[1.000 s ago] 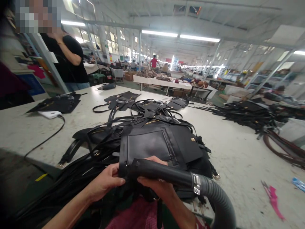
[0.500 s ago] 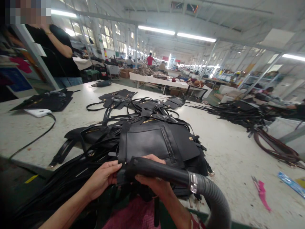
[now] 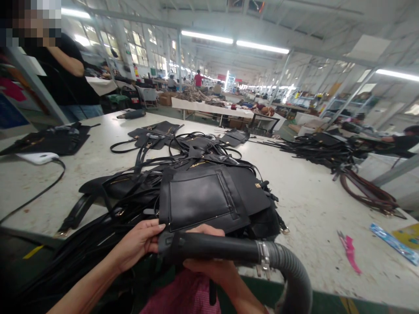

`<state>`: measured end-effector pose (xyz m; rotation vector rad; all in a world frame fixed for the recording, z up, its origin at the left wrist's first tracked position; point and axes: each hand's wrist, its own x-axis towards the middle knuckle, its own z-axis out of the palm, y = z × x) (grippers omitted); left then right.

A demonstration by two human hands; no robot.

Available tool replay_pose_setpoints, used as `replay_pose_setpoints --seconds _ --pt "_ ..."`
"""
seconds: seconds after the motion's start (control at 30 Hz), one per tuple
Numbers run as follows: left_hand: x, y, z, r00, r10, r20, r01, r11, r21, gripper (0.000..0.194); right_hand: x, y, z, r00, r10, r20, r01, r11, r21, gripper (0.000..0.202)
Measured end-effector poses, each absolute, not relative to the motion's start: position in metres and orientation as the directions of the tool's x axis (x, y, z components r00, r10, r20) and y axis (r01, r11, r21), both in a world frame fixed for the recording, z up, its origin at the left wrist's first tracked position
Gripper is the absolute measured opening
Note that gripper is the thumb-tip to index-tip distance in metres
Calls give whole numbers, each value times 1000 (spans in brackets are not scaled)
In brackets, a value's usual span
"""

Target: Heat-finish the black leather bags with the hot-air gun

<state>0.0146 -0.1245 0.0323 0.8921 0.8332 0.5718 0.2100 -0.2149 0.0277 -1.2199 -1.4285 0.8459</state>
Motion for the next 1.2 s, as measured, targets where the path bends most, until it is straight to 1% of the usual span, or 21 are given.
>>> replay_pose_setpoints --seconds 0.07,0.13,0.17,0.27,0.3,0.37,0.43,0.47,0.57,0.67,0.73,0.83,0.93,1.03,1.2 --pt "16 -125 34 563 721 -404 -84 536 840 27 203 -216 24 -1 926 378 247 366 -897 30" --pt "17 -125 34 559 713 -424 -84 557 826 25 190 -214 20 -59 889 455 213 456 -864 21" --pt "18 -125 34 561 708 -429 -90 567 819 25 184 -211 18 -95 876 473 195 482 -854 18" --pt "17 -124 34 575 699 -425 -114 583 804 24 172 -208 13 -151 858 490 169 511 -843 23" --pt "17 -124 34 580 695 -424 -114 585 803 24 172 -209 13 -103 859 501 169 511 -843 21" --pt "16 -123 34 586 692 -420 -99 576 811 28 178 -212 14 62 855 515 191 496 -847 18" --pt "16 -123 34 589 698 -408 -76 550 832 31 189 -216 19 222 849 480 215 437 -873 28" --pt "17 -123 34 593 699 -399 -64 535 842 33 194 -216 22 260 859 442 215 395 -893 32" --pt "20 -122 30 602 705 -374 -38 493 869 36 201 -210 27 267 902 338 163 303 -939 33" --pt "21 -115 25 556 747 -365 -31 457 889 37 196 -196 25 290 910 295 153 260 -953 32" --pt "21 -109 23 519 761 -388 -21 465 885 37 190 -188 21 320 907 273 156 234 -960 33" --pt "22 -105 23 500 757 -420 -18 494 869 37 182 -181 19 338 899 278 123 251 -960 34" --pt "25 -108 21 490 789 -371 -35 444 896 36 177 -176 19 342 891 300 76 292 -954 34" --pt "25 -110 14 474 815 -334 -58 407 911 35 175 -170 22 353 884 306 66 302 -951 37" --pt "21 -105 10 556 774 -303 -60 401 914 31 175 -174 26 353 903 245 17 255 -967 36"
